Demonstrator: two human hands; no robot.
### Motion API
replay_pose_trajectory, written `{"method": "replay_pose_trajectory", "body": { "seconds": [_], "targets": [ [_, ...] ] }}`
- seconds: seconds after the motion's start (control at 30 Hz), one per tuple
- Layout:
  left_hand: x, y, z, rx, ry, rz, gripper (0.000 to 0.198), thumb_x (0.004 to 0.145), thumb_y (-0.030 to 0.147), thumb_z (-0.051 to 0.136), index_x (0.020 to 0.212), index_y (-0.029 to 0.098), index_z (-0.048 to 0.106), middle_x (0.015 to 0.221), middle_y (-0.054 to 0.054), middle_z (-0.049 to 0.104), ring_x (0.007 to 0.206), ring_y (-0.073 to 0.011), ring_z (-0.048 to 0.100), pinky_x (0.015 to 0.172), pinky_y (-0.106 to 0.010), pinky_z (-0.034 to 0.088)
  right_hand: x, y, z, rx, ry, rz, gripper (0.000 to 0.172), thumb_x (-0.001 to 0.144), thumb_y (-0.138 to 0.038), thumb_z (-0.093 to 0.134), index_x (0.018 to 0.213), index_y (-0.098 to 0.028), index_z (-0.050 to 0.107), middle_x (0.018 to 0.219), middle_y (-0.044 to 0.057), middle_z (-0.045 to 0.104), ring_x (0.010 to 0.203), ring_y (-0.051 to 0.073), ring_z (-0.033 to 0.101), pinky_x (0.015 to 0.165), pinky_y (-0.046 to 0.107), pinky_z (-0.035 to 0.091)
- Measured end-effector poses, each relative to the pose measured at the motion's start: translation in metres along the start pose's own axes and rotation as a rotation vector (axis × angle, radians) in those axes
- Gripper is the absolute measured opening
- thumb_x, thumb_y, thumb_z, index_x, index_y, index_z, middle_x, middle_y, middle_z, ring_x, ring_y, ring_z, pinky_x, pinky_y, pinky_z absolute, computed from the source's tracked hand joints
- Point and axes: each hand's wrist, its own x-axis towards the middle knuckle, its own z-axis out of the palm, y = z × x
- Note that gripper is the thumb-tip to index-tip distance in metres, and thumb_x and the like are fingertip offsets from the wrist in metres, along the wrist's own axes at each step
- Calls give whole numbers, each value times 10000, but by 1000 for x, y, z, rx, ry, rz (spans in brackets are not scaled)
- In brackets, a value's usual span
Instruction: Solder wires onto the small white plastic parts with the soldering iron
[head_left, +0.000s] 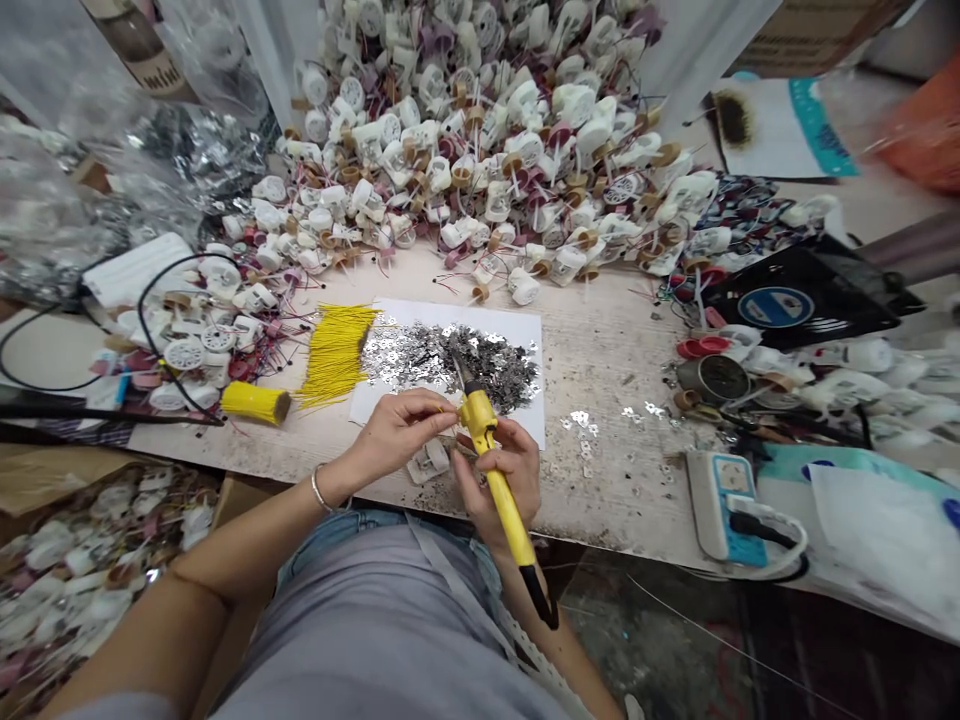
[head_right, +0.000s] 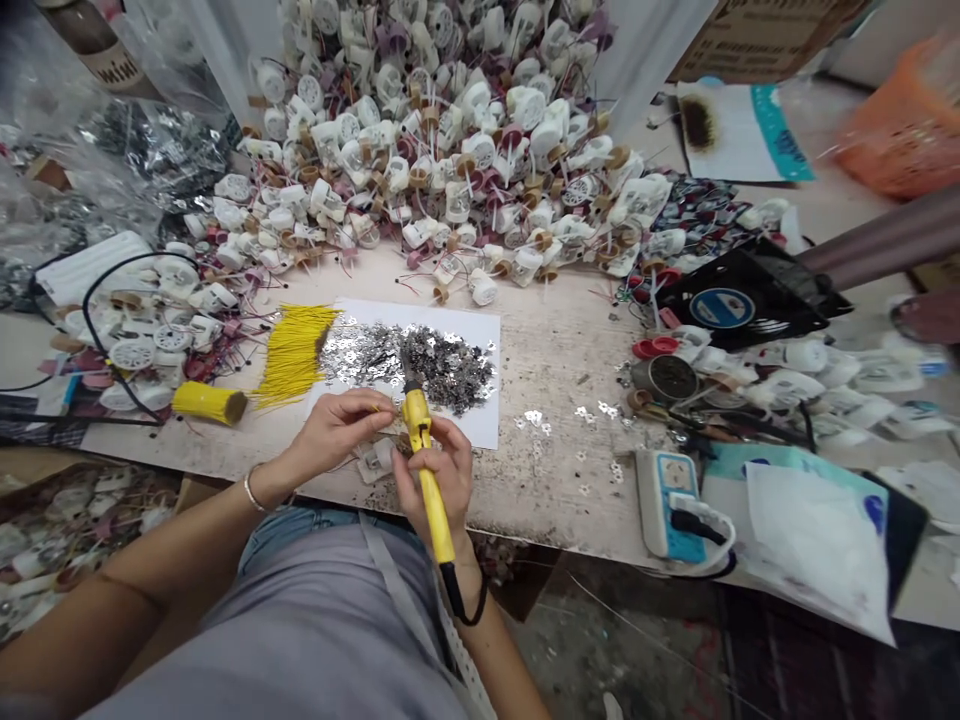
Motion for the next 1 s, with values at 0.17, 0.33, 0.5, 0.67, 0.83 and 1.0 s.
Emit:
{"method": "replay_pose_trajectory", "body": {
  "seconds": [0.17, 0.33, 0.5, 0.67, 0.83, 1.0],
  "targets": [
    [0, 1, -19, 255, 158, 139, 160, 867, 248, 580, 924, 172, 709, 835, -45, 719, 742, -128, 648, 690, -233, 528, -10, -2, 0, -77, -221, -209, 150, 767, -85, 639, 826, -197, 559, 1241, 75, 461, 1113, 201, 574, 775, 291, 617],
    [-18, -4, -52, 648, 39, 467, 196, 901, 186, 533, 1029, 195, 682, 861, -61, 699, 777, -128, 639, 713, -242, 519, -7, 10, 2, -112, -93, -67, 173, 744, -73, 656, 784, -202, 550, 1190, 59, 500, 1080, 194, 595, 842, 338, 593],
    [-41, -12, -50, 649, -261, 577, 209, 891, 148, 539, 1056, 180, 664, 739, -43, 678, 671, -120, 612, 651, -231, 509, 2, 14, 5, -105, 44, 75, 197, 727, -116, 694, 782, -204, 527, 1157, 63, 513, 1040, 195, 608, 838, 378, 584],
    [-43, -21, -15, 292, -44, 307, 128, 861, 212, 602, 830, 138, 701, 797, -77, 698, 735, -125, 649, 680, -207, 524, 5, 16, 15, -104, -32, -137, 172, 764, -79, 635, 769, -208, 523, 1134, 59, 491, 1077, 185, 582, 810, 336, 589],
    [-39, -30, -7, 382, -8, 188, 152, 870, 204, 578, 841, 146, 716, 711, -48, 692, 641, -122, 627, 605, -208, 492, 2, 10, 18, 44, -84, -43, 190, 754, -181, 687, 826, -207, 513, 1175, 74, 460, 1108, 215, 562, 788, 367, 613],
    [-40, -26, -9, 350, -67, 107, 152, 868, 180, 573, 871, 144, 720, 739, -48, 683, 676, -122, 618, 634, -206, 484, -5, 5, 19, 45, -12, -14, 209, 755, -38, 642, 790, -204, 519, 1168, 50, 461, 1092, 172, 571, 796, 310, 610]
  ]
}}
